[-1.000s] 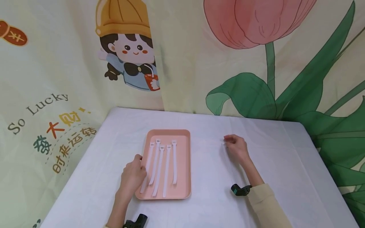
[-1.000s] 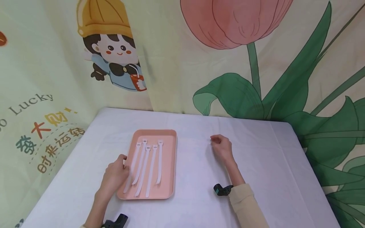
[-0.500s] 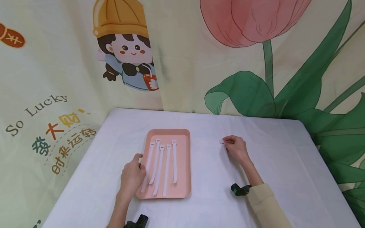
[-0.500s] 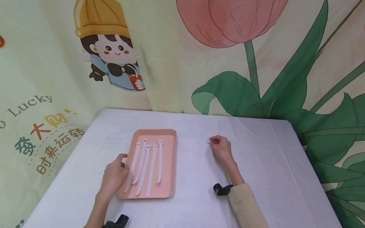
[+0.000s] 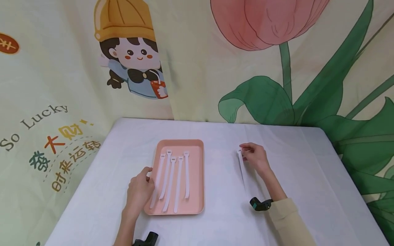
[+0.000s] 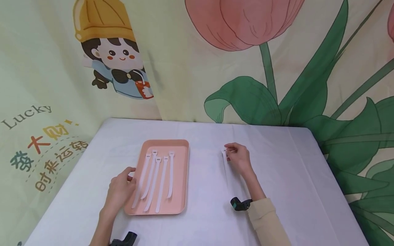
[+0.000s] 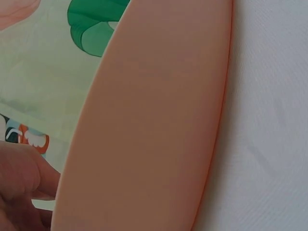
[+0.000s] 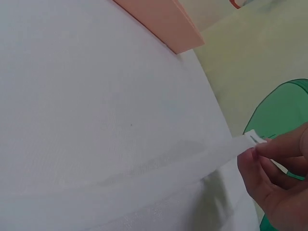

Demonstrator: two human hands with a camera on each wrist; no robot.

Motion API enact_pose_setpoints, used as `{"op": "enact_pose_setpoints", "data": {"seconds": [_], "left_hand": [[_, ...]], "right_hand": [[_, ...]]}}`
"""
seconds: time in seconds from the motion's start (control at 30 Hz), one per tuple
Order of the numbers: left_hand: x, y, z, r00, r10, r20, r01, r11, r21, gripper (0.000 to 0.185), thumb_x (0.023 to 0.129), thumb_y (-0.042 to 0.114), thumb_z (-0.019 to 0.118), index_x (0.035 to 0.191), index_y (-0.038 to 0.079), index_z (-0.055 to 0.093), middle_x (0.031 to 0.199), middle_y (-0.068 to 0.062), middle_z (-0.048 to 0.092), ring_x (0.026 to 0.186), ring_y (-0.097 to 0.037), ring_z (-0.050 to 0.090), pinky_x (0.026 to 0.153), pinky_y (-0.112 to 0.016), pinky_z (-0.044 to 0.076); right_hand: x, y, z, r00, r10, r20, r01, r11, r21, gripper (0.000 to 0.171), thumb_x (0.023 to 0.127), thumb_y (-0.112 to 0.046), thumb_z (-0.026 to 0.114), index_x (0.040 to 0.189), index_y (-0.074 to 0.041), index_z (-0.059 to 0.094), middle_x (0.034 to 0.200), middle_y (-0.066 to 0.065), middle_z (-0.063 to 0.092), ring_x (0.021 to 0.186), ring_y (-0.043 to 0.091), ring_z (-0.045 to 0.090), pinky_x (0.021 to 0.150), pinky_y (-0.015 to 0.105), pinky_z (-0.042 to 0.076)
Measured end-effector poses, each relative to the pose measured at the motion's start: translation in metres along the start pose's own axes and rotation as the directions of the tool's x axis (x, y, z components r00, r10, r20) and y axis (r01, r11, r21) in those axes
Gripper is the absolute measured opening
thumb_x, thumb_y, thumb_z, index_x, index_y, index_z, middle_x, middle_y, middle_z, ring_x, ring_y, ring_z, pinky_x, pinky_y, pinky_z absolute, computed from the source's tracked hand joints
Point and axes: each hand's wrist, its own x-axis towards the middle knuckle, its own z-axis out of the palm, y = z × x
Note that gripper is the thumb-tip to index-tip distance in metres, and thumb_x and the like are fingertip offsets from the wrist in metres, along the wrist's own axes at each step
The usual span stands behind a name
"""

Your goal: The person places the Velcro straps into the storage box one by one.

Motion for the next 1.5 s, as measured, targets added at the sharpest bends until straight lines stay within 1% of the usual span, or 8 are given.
{"op": "enact_pose_setpoints", "data": {"seconds": [0.13, 0.3, 0.6, 0.8, 0.93, 1.17, 1.4, 1.5], "left_hand": [[0.001, -0.001, 0.001, 1.0, -0.024, 0.011, 0.024, 1.0, -0.004, 0.041, 0.099, 0.003, 0.05, 0.139, -0.004, 0.054, 0.089, -0.019, 0.068, 0.062, -0.021, 0.056, 0.054, -0.031, 0.043], [0.001, -0.001, 0.002, 0.999, -0.036, 0.006, 0.036, 0.999, -0.022, 0.043, 0.1, 0.004, 0.049, 0.142, -0.003, 0.053, 0.083, -0.016, 0.065, 0.057, -0.019, 0.053, 0.051, -0.031, 0.04], [-0.001, -0.002, 0.002, 1.0, -0.023, -0.012, 0.022, 0.999, -0.025, 0.043, 0.1, 0.004, 0.047, 0.141, -0.004, 0.054, 0.077, -0.012, 0.062, 0.053, -0.016, 0.047, 0.048, -0.03, 0.036], [-0.003, -0.005, 0.004, 1.0, -0.015, -0.012, 0.015, 1.0, -0.003, 0.043, 0.1, 0.003, 0.046, 0.141, -0.005, 0.054, 0.074, -0.011, 0.059, 0.053, -0.016, 0.046, 0.049, -0.03, 0.036], [-0.003, -0.007, 0.005, 1.0, 0.001, -0.018, -0.001, 1.0, -0.003, 0.042, 0.1, 0.003, 0.047, 0.14, -0.005, 0.054, 0.074, -0.011, 0.059, 0.054, -0.016, 0.046, 0.05, -0.03, 0.036], [-0.001, -0.006, 0.006, 0.999, 0.01, -0.041, -0.01, 1.0, -0.001, 0.04, 0.099, 0.001, 0.049, 0.138, -0.005, 0.056, 0.077, -0.012, 0.062, 0.056, -0.018, 0.049, 0.052, -0.031, 0.039], [-0.002, -0.005, 0.006, 0.999, -0.004, -0.044, 0.004, 1.0, -0.002, 0.041, 0.099, 0.001, 0.05, 0.138, -0.004, 0.056, 0.077, -0.012, 0.062, 0.057, -0.018, 0.05, 0.052, -0.031, 0.039], [-0.001, -0.005, 0.006, 0.999, 0.0, -0.042, 0.0, 1.0, -0.003, 0.04, 0.099, 0.002, 0.049, 0.138, -0.004, 0.056, 0.076, -0.012, 0.062, 0.056, -0.018, 0.05, 0.052, -0.031, 0.039]], "right_hand": [[-0.001, -0.005, -0.001, 0.999, 0.016, 0.036, -0.018, 0.998, 0.059, 0.029, 0.101, -0.007, 0.06, 0.129, -0.005, 0.067, 0.115, 0.017, 0.063, 0.092, 0.025, 0.065, 0.078, 0.029, 0.06], [-0.004, -0.011, 0.002, 0.997, 0.016, 0.081, -0.026, 0.992, 0.125, 0.03, 0.102, -0.008, 0.06, 0.131, -0.005, 0.065, 0.12, 0.018, 0.062, 0.099, 0.028, 0.065, 0.081, 0.033, 0.061], [-0.013, -0.028, 0.011, 0.995, -0.019, 0.102, 0.006, 0.992, 0.123, 0.029, 0.102, -0.007, 0.059, 0.13, -0.005, 0.065, 0.121, 0.017, 0.063, 0.098, 0.028, 0.067, 0.075, 0.03, 0.061], [-0.021, -0.039, 0.019, 0.989, -0.065, 0.13, 0.044, 0.987, 0.156, 0.029, 0.101, -0.006, 0.06, 0.129, -0.004, 0.066, 0.119, 0.018, 0.063, 0.097, 0.029, 0.068, 0.073, 0.031, 0.061], [-0.023, -0.048, 0.025, 0.985, -0.097, 0.144, 0.069, 0.98, 0.185, 0.029, 0.101, -0.006, 0.06, 0.129, -0.004, 0.066, 0.119, 0.018, 0.062, 0.103, 0.037, 0.067, 0.072, 0.032, 0.061], [-0.027, -0.067, 0.037, 0.976, -0.154, 0.157, 0.115, 0.966, 0.233, 0.027, 0.1, -0.007, 0.062, 0.127, -0.003, 0.066, 0.117, 0.018, 0.063, 0.105, 0.043, 0.066, 0.076, 0.044, 0.062], [-0.031, -0.079, 0.051, 0.967, -0.187, 0.175, 0.137, 0.955, 0.265, 0.027, 0.1, -0.007, 0.063, 0.127, -0.003, 0.066, 0.117, 0.018, 0.064, 0.107, 0.044, 0.066, 0.073, 0.038, 0.062], [-0.032, -0.085, 0.057, 0.964, -0.2, 0.175, 0.144, 0.947, 0.286, 0.026, 0.1, -0.007, 0.064, 0.125, -0.003, 0.067, 0.115, 0.018, 0.064, 0.106, 0.045, 0.066, 0.073, 0.039, 0.062]]}}
